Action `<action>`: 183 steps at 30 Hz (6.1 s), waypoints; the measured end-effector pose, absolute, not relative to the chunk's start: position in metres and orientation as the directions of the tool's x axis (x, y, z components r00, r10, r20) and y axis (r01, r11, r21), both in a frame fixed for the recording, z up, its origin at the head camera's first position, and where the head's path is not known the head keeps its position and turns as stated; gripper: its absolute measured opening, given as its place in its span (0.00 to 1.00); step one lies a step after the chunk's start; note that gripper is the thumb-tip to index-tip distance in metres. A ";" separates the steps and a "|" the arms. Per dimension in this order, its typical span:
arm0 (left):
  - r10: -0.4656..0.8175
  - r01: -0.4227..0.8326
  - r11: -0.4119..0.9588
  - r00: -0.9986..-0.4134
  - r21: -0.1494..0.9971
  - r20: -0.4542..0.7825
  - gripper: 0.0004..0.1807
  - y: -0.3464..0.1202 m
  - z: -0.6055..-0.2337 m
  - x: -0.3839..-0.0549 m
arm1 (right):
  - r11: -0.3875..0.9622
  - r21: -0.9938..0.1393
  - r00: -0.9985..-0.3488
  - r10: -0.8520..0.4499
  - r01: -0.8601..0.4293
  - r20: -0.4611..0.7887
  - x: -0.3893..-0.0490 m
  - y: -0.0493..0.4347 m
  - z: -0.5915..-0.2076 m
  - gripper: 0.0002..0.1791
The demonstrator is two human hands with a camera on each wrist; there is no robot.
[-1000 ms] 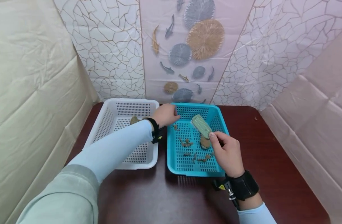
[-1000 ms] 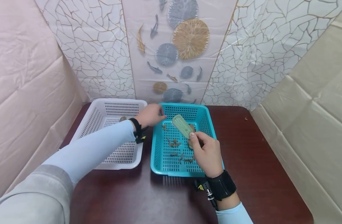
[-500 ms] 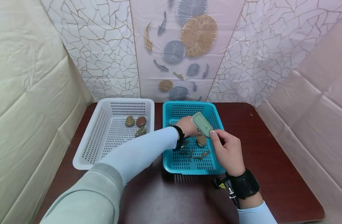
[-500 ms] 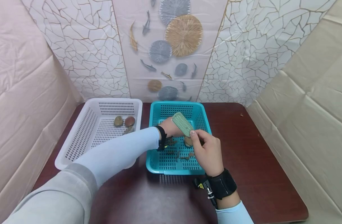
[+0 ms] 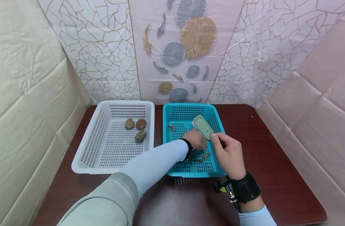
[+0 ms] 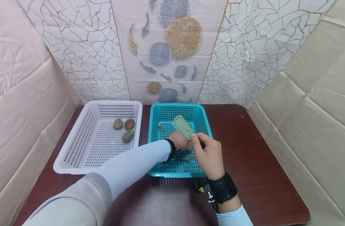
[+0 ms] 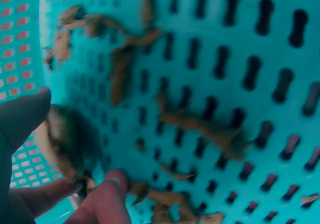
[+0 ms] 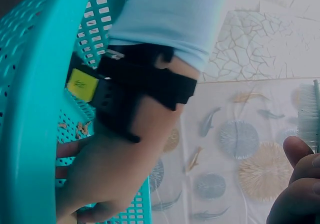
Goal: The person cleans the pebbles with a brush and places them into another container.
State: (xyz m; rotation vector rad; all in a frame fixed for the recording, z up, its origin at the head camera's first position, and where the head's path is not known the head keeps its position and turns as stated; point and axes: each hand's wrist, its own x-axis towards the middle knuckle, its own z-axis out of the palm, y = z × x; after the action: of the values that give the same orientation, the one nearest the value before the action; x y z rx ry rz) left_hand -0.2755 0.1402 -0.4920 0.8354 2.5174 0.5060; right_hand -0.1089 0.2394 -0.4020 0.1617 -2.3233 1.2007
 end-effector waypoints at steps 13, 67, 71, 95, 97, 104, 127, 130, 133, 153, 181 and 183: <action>0.656 0.508 0.725 -0.715 0.465 -0.241 0.15 0.136 -0.509 -0.279 | 0.597 -0.735 -0.862 0.137 -0.321 0.488 -0.107 0.239 -0.403 0.15; 0.589 0.148 -0.056 -0.794 0.987 0.152 0.36 -0.023 -0.428 -0.194 | 0.648 -0.720 -0.925 0.064 -0.247 0.375 -0.110 0.235 -0.414 0.12; 0.587 0.095 -0.076 -0.801 0.993 0.122 0.36 -0.024 -0.428 -0.194 | 0.638 -0.722 -0.928 0.032 -0.266 0.370 -0.112 0.229 -0.416 0.12; 0.549 0.073 -0.070 -0.830 0.995 0.100 0.38 -0.022 -0.434 -0.191 | 0.660 -0.701 -0.938 -0.018 -0.271 0.346 -0.118 0.221 -0.419 0.13; 0.548 0.075 -0.080 -0.829 0.994 0.107 0.37 -0.022 -0.434 -0.190 | 0.680 -0.690 -0.939 0.007 -0.248 0.345 -0.120 0.223 -0.422 0.13; 0.539 0.075 -0.057 -0.837 0.996 0.094 0.36 -0.024 -0.437 -0.191 | 0.718 -0.651 -0.922 0.037 -0.244 0.386 -0.118 0.226 -0.419 0.12; 0.537 0.064 -0.107 -0.836 0.992 0.112 0.36 -0.019 -0.431 -0.187 | 0.699 -0.680 -0.939 0.036 -0.221 0.342 -0.117 0.223 -0.415 0.14; 0.545 0.066 -0.098 -0.832 0.993 0.109 0.35 -0.019 -0.431 -0.187 | 0.723 -0.659 -0.926 0.071 -0.209 0.371 -0.117 0.226 -0.413 0.13; 0.545 0.058 -0.094 -0.832 0.994 0.100 0.36 -0.019 -0.430 -0.186 | 0.684 -0.688 -0.930 0.039 -0.243 0.366 -0.115 0.224 -0.412 0.12; 0.551 -0.017 -0.165 -0.831 0.986 0.078 0.35 -0.018 -0.430 -0.187 | 0.707 -0.678 -0.936 0.066 -0.201 0.346 -0.118 0.224 -0.415 0.13; 0.518 0.099 -0.034 -0.849 0.994 0.102 0.36 -0.021 -0.432 -0.188 | 0.776 -0.601 -0.917 0.077 -0.193 0.392 -0.118 0.230 -0.418 0.14; 0.519 0.099 -0.026 -0.849 0.995 0.099 0.36 -0.021 -0.433 -0.189 | 0.750 -0.623 -0.909 0.071 -0.222 0.410 -0.115 0.228 -0.416 0.12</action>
State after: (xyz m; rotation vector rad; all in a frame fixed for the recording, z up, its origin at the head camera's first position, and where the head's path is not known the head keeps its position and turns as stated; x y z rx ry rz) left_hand -0.1885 -0.0207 -0.4328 0.6514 1.9501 1.9468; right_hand -0.1150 0.2282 -0.4159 0.1153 -2.5373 0.9761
